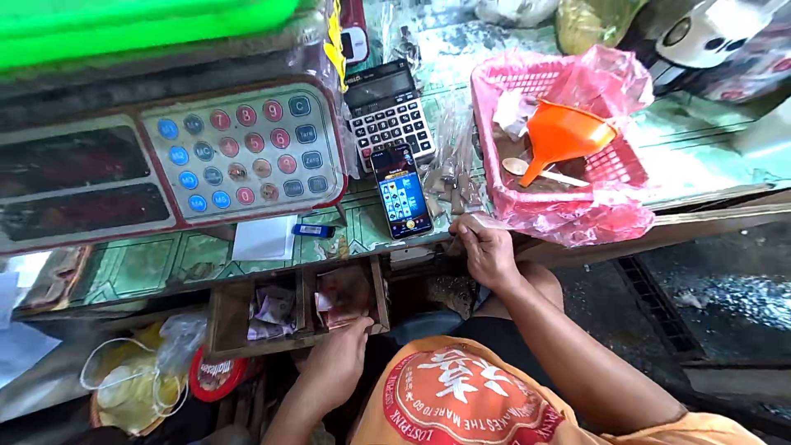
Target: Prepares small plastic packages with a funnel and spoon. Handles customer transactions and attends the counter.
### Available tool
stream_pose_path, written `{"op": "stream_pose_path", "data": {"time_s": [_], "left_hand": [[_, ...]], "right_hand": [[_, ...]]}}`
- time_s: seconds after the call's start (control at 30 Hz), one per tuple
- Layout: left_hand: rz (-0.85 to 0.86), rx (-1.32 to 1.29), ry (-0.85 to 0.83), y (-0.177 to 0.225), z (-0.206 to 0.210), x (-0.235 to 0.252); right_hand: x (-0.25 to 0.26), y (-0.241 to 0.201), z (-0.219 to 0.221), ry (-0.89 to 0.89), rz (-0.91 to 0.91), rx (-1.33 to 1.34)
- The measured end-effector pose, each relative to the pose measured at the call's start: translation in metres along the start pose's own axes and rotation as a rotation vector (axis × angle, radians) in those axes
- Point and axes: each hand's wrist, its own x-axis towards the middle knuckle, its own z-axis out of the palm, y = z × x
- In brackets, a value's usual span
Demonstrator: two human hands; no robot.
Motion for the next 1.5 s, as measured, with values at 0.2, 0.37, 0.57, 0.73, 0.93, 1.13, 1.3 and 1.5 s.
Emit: {"op": "stream_pose_path", "data": {"time_s": [0.2, 0.37, 0.57, 0.73, 0.93, 1.13, 1.3, 1.5], "left_hand": [[0.029, -1.619, 0.355, -0.007, 0.002, 0.045], [-0.061, -1.98, 0.459, -0.01, -0.004, 0.063], [0.035, -2.138, 0.461, -0.007, -0.006, 0.051], [0.08, -2.137, 0.459, -0.013, -0.006, 0.044], [0.006, -2.078, 0.497, -0.015, 0.0, 0.034], [0.428, -1.392, 0.988, 0.0, -0.046, 0.016], [0.13, -0.295, 1.325, 0.005, -0.128, 0.082], [0.164, -0.158, 1.152, 0.031, -0.175, 0.125]], "right_hand": [[0.002, -0.001, -0.002, -0.011, -0.007, 0.011], [0.001, -0.003, -0.002, -0.013, -0.006, 0.009], [0.001, -0.007, -0.008, -0.048, -0.014, 0.008], [0.003, -0.007, -0.005, -0.034, -0.037, 0.001], [0.002, -0.005, -0.005, -0.025, -0.029, 0.005], [0.005, -0.007, -0.004, -0.024, -0.002, 0.0], [-0.003, -0.019, -0.002, -0.014, 0.112, -0.042], [0.0, -0.005, -0.003, -0.028, 0.035, -0.009]]}}
